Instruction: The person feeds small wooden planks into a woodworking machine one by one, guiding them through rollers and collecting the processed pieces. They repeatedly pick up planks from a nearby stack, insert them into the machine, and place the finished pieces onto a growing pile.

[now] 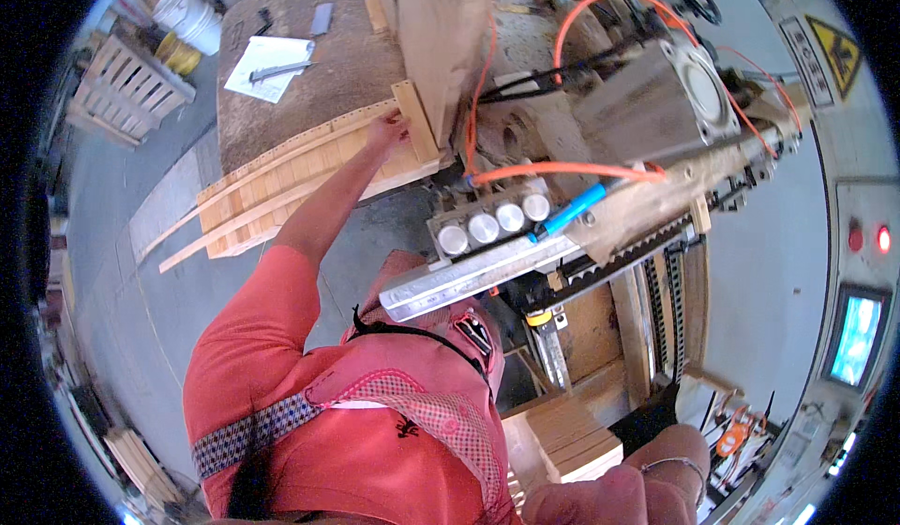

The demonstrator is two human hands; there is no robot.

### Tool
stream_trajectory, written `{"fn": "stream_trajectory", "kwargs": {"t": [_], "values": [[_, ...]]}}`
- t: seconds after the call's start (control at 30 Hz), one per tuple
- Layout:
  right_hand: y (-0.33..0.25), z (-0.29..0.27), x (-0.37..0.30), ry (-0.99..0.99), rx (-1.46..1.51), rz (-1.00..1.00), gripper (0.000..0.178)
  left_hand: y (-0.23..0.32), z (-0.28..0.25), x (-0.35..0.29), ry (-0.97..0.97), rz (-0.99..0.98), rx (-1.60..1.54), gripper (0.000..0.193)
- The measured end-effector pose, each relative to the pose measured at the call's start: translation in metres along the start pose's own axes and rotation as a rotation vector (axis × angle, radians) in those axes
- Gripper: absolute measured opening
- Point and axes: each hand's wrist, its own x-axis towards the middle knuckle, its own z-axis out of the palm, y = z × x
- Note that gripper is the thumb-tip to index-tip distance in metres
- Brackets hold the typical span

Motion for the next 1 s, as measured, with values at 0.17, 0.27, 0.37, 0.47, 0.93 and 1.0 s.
{"fn": "stream_trajectory", "kwargs": {"t": [0.17, 0.27, 0.37, 0.47, 0.93, 1.0], "values": [[0.004, 0.006, -0.003, 0.204, 0.284, -0.099, 0.046, 0.014, -0.001, -0.012, 0.042, 0.037, 0.255, 0.041], [0.019, 0.011, -0.037, 0.606, -0.353, -0.367, 0.038, 0.022, 0.023, -0.011, -0.044, 0.111, 0.458, 0.039], [0.006, 0.011, -0.012, 0.615, -0.562, -0.306, 0.035, 0.026, 0.022, -0.009, -0.034, 0.237, 0.752, 0.038], [0.033, 0.014, -0.006, 0.714, -0.656, -0.615, 0.034, -0.007, -0.042, 0.019, 0.116, 0.323, 1.072, 0.045], [-0.024, 0.063, -0.262, 0.727, -0.444, 0.711, 0.010, -0.074, -0.047, -0.082, -0.129, 0.075, 0.665, 0.036], [-0.039, 0.096, -0.313, 0.630, -0.378, 1.091, 0.013, -0.066, -0.012, -0.151, -0.213, 0.102, 0.615, 0.035]]}}
